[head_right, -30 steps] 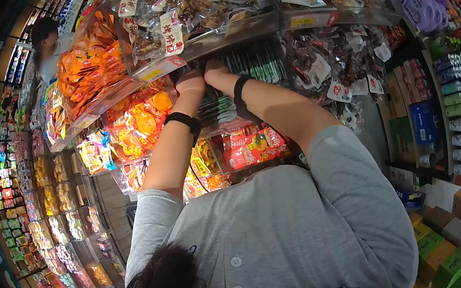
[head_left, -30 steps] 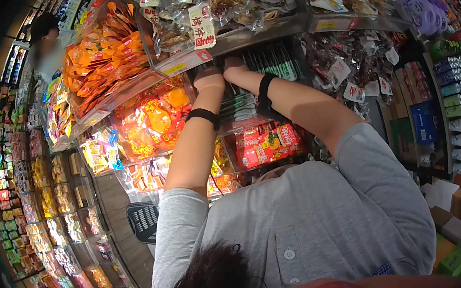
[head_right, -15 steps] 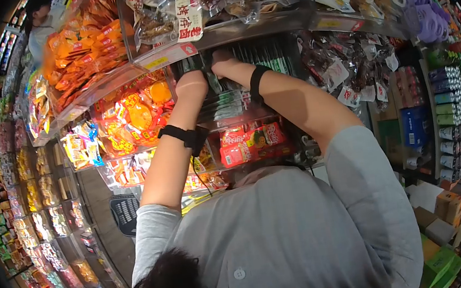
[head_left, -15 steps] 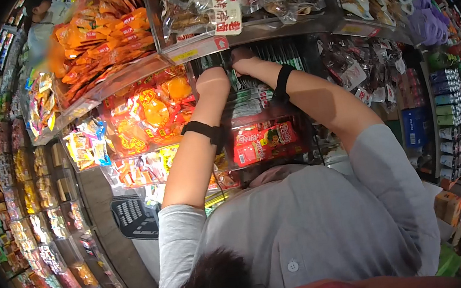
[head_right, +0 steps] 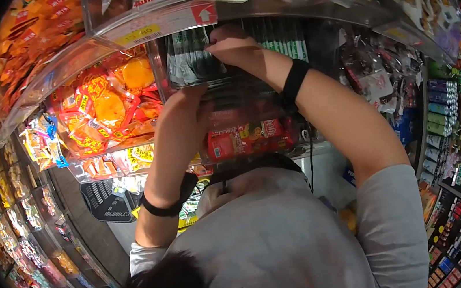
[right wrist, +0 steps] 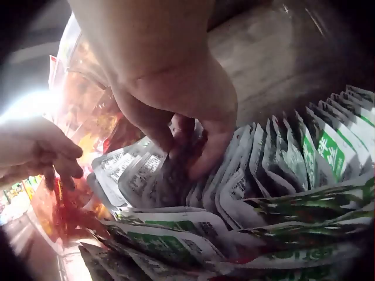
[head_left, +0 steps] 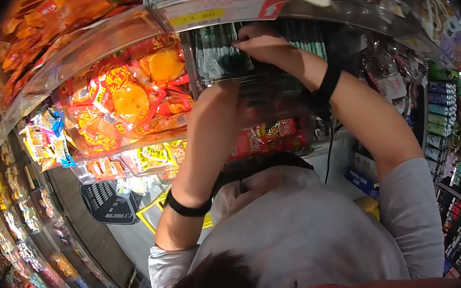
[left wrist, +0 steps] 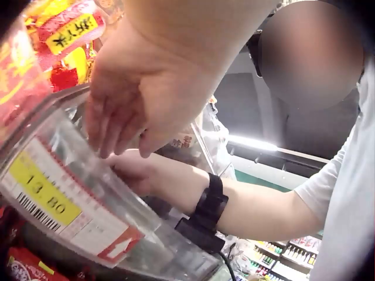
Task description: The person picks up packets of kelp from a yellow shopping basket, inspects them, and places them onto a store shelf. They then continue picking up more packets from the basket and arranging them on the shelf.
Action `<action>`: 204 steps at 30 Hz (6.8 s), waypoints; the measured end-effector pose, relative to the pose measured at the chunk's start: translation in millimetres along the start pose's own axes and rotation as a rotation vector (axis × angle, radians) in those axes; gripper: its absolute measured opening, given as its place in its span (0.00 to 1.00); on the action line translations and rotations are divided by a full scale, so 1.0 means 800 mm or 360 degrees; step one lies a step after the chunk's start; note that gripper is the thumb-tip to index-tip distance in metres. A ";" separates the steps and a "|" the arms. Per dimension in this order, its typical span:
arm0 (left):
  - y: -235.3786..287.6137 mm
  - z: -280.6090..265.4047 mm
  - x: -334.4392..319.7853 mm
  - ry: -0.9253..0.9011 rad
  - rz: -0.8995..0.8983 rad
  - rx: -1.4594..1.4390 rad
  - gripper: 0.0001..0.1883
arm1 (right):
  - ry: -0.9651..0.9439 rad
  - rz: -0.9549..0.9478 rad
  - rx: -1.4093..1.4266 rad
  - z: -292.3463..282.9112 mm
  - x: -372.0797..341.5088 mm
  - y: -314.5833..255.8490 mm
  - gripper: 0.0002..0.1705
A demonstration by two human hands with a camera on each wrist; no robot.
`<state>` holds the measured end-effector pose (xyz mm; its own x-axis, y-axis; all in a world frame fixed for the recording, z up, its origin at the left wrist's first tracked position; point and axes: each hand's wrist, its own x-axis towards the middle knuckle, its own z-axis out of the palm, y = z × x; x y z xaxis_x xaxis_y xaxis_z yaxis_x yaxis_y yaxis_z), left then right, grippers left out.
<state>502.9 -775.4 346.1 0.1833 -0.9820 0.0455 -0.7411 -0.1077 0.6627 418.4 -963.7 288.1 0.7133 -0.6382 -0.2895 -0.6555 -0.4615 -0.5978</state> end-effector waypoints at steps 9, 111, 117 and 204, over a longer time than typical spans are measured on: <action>-0.012 0.015 -0.001 0.0109 0.0199 0.0166 0.19 | 0.0208 -0.0214 -0.0250 0.007 -0.008 -0.011 0.14; -0.038 0.080 0.151 -0.0161 0.0108 0.1532 0.32 | 0.0688 0.0203 0.0251 -0.085 -0.124 0.041 0.18; -0.054 0.084 0.154 -0.0304 0.0139 0.1815 0.27 | 0.0581 0.0236 0.0689 -0.096 -0.181 0.027 0.19; 0.004 0.054 0.153 -0.0398 -0.0261 0.1160 0.20 | 0.0876 0.0094 0.1907 -0.066 -0.368 0.046 0.12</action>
<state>495.1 -902.7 321.4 0.2404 -0.9412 -0.2375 -0.9697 -0.2440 -0.0147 171.0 -825.3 390.6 0.3112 -0.9353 -0.1682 0.1450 0.2217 -0.9643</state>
